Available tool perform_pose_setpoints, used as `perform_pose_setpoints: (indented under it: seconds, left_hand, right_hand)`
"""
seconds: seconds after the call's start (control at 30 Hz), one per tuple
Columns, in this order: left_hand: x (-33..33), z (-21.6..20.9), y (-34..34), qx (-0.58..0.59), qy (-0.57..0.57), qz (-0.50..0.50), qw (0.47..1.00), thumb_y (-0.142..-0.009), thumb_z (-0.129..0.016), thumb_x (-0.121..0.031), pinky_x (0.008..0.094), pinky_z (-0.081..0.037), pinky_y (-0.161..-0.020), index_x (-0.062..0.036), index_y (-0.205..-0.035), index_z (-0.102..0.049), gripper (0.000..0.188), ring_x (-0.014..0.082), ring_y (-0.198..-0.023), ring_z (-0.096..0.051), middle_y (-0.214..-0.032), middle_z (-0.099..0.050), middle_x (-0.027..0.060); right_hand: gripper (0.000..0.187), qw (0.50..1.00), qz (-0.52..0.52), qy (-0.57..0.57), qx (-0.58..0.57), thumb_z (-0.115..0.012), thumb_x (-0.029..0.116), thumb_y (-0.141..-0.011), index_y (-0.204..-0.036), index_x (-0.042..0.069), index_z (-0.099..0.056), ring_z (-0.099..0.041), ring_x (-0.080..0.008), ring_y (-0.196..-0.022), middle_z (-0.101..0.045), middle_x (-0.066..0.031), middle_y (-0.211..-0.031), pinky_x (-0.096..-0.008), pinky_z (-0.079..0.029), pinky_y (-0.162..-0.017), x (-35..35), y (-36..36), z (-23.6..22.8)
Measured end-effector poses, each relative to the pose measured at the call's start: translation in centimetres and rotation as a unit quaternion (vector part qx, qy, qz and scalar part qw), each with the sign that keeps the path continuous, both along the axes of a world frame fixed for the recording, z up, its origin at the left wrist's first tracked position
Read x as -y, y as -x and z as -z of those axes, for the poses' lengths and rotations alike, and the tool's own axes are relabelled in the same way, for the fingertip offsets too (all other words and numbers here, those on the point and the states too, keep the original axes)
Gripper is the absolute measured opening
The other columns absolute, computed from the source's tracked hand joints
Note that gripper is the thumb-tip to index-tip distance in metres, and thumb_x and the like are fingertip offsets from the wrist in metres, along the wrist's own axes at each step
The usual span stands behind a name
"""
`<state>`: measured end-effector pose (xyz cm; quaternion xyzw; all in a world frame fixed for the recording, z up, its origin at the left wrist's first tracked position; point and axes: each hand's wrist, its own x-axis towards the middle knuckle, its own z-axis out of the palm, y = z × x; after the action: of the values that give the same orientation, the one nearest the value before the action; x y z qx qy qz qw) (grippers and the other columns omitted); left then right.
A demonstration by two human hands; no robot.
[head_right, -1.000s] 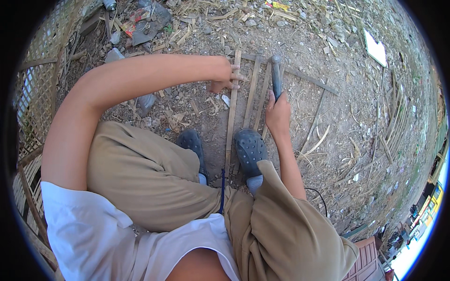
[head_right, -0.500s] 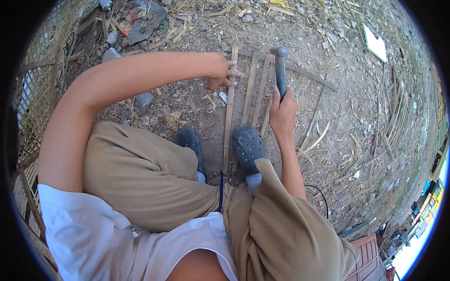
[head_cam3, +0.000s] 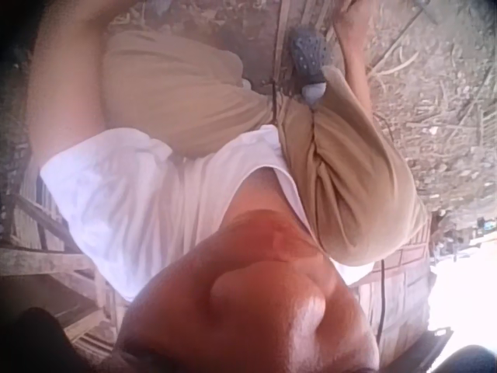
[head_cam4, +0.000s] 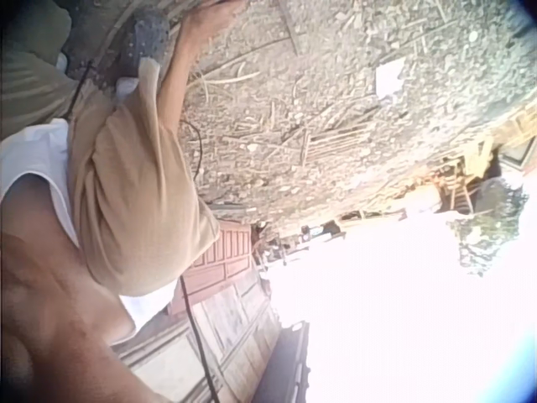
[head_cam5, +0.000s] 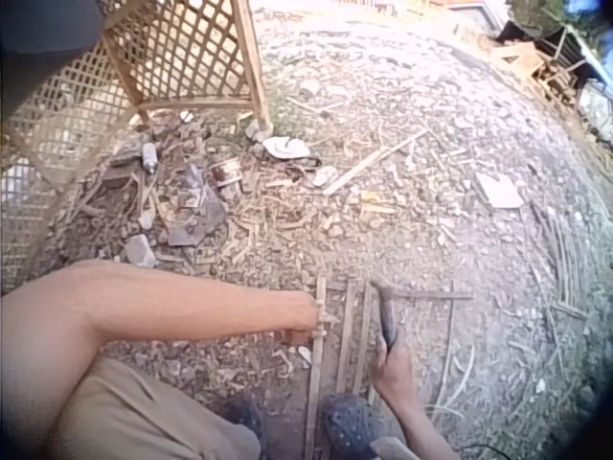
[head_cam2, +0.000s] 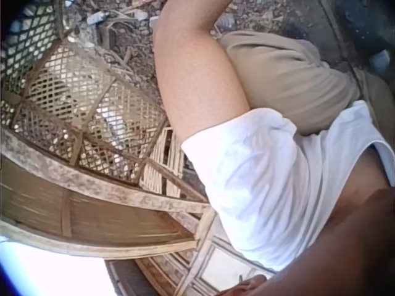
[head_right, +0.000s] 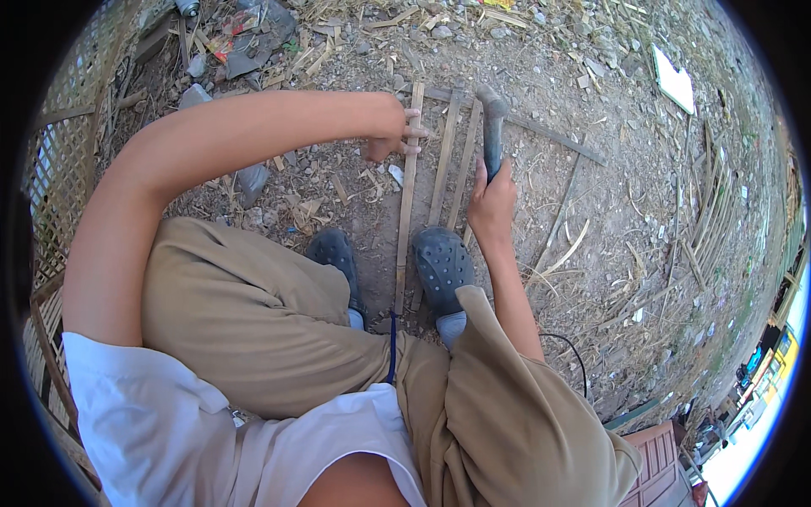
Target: The person constructs a bamboo lattice by positioning thin bamboo strips and hammering small nails into the intersections by hand.
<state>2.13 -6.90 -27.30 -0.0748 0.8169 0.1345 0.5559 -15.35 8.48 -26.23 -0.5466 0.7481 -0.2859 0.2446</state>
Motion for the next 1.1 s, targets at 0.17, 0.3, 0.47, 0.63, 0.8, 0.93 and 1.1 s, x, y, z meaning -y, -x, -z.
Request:
perform_pose_setpoints:
  seconds: [0.17, 0.3, 0.47, 0.63, 0.8, 0.93, 1.1]
  left_hand:
    - [0.0, 0.4, -0.4, 0.018, -0.003, 0.005, 1.000, -0.084, -0.054, -0.032, 0.0575, -0.012, -0.122, -0.0349, -0.158, -0.011, 0.086, 0.0385, -0.151, 0.008, -0.166, 0.006, 0.0008]
    - [-0.2, 0.2, -0.7, -0.001, 0.001, 0.005, 1.000, -0.085, -0.052, -0.030, 0.0541, -0.013, -0.123, -0.0344, -0.158, -0.011, 0.084, 0.0377, -0.151, 0.007, -0.166, 0.007, 0.0010]
    - [-0.7, 0.2, -1.5, -0.048, 0.015, -0.024, 0.998, -0.085, -0.052, -0.030, 0.0528, -0.014, -0.123, -0.0337, -0.158, -0.013, 0.083, 0.0367, -0.152, 0.006, -0.166, 0.006, 0.0011]
    - [-0.9, 0.9, -1.6, -0.041, 0.042, 0.041, 0.997, -0.087, -0.052, -0.032, 0.0525, -0.017, -0.122, -0.0336, -0.159, -0.012, 0.082, 0.0377, -0.152, 0.006, -0.167, 0.005, 0.0004]
    - [-0.9, 5.6, -3.9, -0.081, 0.041, -0.018, 0.996, -0.087, -0.054, -0.033, 0.0561, -0.023, -0.119, -0.0321, -0.158, -0.019, 0.080, 0.0396, -0.152, 0.000, -0.167, 0.001, 0.0006]
    - [-3.7, 3.2, -3.5, -0.163, 0.077, 0.007, 0.984, -0.087, -0.059, -0.035, 0.0614, -0.027, -0.114, -0.0218, -0.156, -0.028, 0.077, 0.0407, -0.151, -0.006, -0.167, -0.002, 0.0034]
    - [-5.8, 0.6, -3.1, -0.139, 0.081, 0.056, 0.985, -0.091, -0.059, -0.038, 0.0612, -0.029, -0.112, -0.0149, -0.157, -0.025, 0.078, 0.0403, -0.151, -0.008, -0.167, -0.002, 0.0065]
  right_hand:
    - [0.031, 0.997, -0.047, -0.065, -0.003, -0.056, 0.024, -0.100, -0.093, -0.006, -0.055, -0.058, -0.0455, -0.055, -0.056, -0.0257, -0.060, -0.0492, -0.041, -0.051, 0.9, 0.0, -2.2]
    - [0.032, 0.998, -0.048, -0.026, 0.024, -0.056, 0.025, -0.100, -0.094, -0.007, -0.056, -0.059, -0.0466, -0.057, -0.058, -0.0277, -0.062, -0.0501, -0.041, -0.051, 1.6, -1.4, -3.2]
    - [0.036, 0.998, -0.025, -0.047, 0.029, -0.056, 0.027, -0.100, -0.094, -0.008, -0.057, -0.059, -0.0460, -0.056, -0.058, -0.0278, -0.063, -0.0498, -0.041, -0.052, 2.4, -1.8, -0.1]
    - [0.039, 0.995, -0.071, -0.072, 0.007, -0.054, 0.030, -0.101, -0.091, -0.008, -0.059, -0.060, -0.0452, -0.058, -0.058, -0.0276, -0.063, -0.0496, -0.044, -0.055, 2.8, -1.6, -2.4]
    - [0.040, 0.994, -0.079, -0.032, 0.062, -0.055, 0.031, -0.101, -0.095, -0.008, -0.059, -0.061, -0.0454, -0.060, -0.059, -0.0274, -0.064, -0.0488, -0.044, -0.055, 4.6, -4.2, -4.0]
    - [0.041, 0.992, -0.103, -0.066, 0.027, -0.054, 0.032, -0.101, -0.096, -0.008, -0.059, -0.061, -0.0463, -0.062, -0.059, -0.0280, -0.065, -0.0484, -0.044, -0.054, 5.6, -4.0, 0.5]
    - [0.041, 0.987, -0.106, -0.117, 0.025, -0.053, 0.032, -0.102, -0.095, -0.008, -0.059, -0.061, -0.0472, -0.064, -0.060, -0.0302, -0.068, -0.0500, -0.045, -0.058, 5.8, -3.7, -2.1]
